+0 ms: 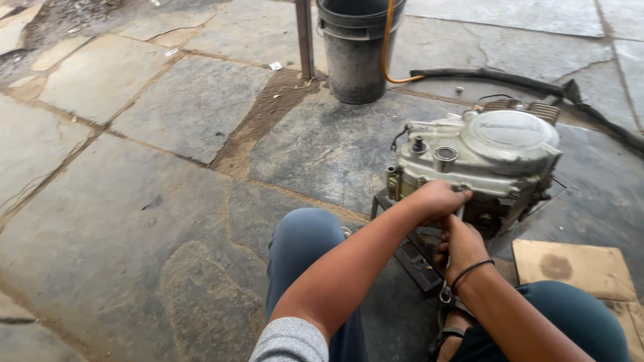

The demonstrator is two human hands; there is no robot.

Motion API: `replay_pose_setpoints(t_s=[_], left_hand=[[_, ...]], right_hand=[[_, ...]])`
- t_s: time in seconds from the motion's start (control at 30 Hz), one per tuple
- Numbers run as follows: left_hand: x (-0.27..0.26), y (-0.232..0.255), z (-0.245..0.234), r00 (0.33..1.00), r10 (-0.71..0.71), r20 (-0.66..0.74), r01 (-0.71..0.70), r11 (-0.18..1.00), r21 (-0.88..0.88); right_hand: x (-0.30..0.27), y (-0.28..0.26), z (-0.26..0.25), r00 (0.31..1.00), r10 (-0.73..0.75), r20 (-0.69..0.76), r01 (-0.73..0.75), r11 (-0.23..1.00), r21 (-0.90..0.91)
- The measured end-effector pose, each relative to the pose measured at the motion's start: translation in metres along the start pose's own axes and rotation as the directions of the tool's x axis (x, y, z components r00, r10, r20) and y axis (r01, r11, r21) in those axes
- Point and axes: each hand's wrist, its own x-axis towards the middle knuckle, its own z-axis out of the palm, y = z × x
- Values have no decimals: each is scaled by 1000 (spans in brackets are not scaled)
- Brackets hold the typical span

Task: Repairing and manipulating components of a Kawasaki motorcycle engine.

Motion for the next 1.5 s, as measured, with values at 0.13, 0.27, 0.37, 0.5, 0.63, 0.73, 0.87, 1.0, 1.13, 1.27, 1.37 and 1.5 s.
replay_pose_setpoints(t_s=[0.13,0.27,0.37,0.5,0.63,0.73,0.87,1.0,1.13,1.27,1.37,1.5], left_hand=[[-34,-2,-4,975,-110,194,187,877,-442],[-49,-21,4,956,-69,285,228,786,-575],[-45,-41,45,960,-44,276,230,687,-690],[-53,-36,49,967,-36,254,227,579,-783],[-73,-22,43,972,-35,231,204,608,-768],[-90,-14,37,966,-26,259,203,696,-689],[-89,-12,32,959,-47,280,213,774,-597],[-82,-20,38,962,-17,274,195,744,-640],[-87,-16,31,968,-31,249,186,755,-629],[-91,-13,17,971,-66,230,197,766,-612],[-84,-27,9,985,-69,158,151,787,-599],[-98,-40,-36,991,-131,39,127,778,-615]], right_hand=[[-22,-3,-17,971,-56,234,76,994,-78],[-35,6,-36,897,-66,437,142,979,-145],[-35,30,-46,876,-66,477,196,954,-228],[-32,38,-46,884,51,465,-12,996,-86],[-31,43,-35,946,91,311,-94,996,-4],[-31,47,-28,965,78,249,-91,995,41],[-41,39,-23,974,85,208,-94,995,32],[-23,55,-26,974,105,202,-116,992,42],[-20,63,-25,953,47,298,-99,982,163],[-27,58,-4,979,114,167,-128,989,78],[-34,52,25,963,178,203,-215,960,179],[-33,41,64,930,32,367,-71,993,95]])
